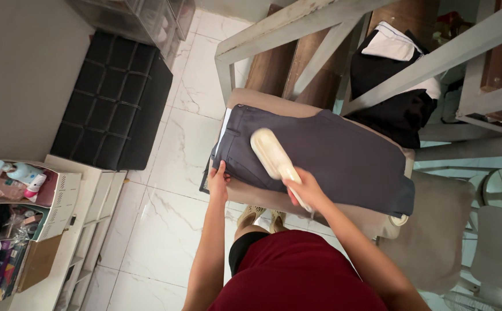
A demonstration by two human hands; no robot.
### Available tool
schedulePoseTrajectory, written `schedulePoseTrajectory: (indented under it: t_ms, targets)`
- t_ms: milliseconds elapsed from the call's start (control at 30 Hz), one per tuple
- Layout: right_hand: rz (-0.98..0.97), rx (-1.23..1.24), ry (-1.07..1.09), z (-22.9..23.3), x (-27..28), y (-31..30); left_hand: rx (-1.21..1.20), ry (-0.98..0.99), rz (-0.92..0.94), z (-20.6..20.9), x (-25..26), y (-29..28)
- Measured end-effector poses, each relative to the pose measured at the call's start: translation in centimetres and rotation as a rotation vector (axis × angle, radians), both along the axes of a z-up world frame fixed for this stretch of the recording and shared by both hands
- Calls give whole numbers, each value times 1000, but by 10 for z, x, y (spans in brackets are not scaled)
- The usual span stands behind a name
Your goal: The person irons a pair of dark grey shorts on a small ironing board using a handheld steam iron. They systematically smooth the fabric, flip the garment to iron the other side, and adjust the position of the shorts to ensure even coverage.
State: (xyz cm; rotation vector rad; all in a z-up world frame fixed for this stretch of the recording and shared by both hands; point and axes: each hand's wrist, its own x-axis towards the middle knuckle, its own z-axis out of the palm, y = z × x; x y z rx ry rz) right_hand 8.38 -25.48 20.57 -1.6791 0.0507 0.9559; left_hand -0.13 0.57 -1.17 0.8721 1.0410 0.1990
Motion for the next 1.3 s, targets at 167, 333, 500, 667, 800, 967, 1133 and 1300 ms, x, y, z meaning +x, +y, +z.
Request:
schedulePoseTrajectory:
  t_ms: [167, 333, 500, 667, 800, 967, 1133, 1300]
  targets:
    - [-4, 24, 2, -2, -11, -1, -45, -47, 14, -7, -1, 0]
    - [-6, 75, -26, 4, 18, 69, -55, -61, -14, -5, -2, 4]
    - [36, -20, -89, 12, 19, 48, -82, -73, -23, -12, -2, 7]
    - [-117, -82, -107, 2, -21, -59, -54, -39, -31, -23, 1, 8]
    - [-395, -175, -68, -11, -53, -145, -19, -68, -14, -25, 1, 7]
    - [-556, -114, -104, -26, -76, -200, -81, -191, 41, -7, -3, 0]
    - [-518, -45, -64, -30, -71, -178, 0, -137, 17, 30, -8, -11]
    - [-275, -71, -88, -7, -59, -129, 249, -175, 40, 48, -1, -20]
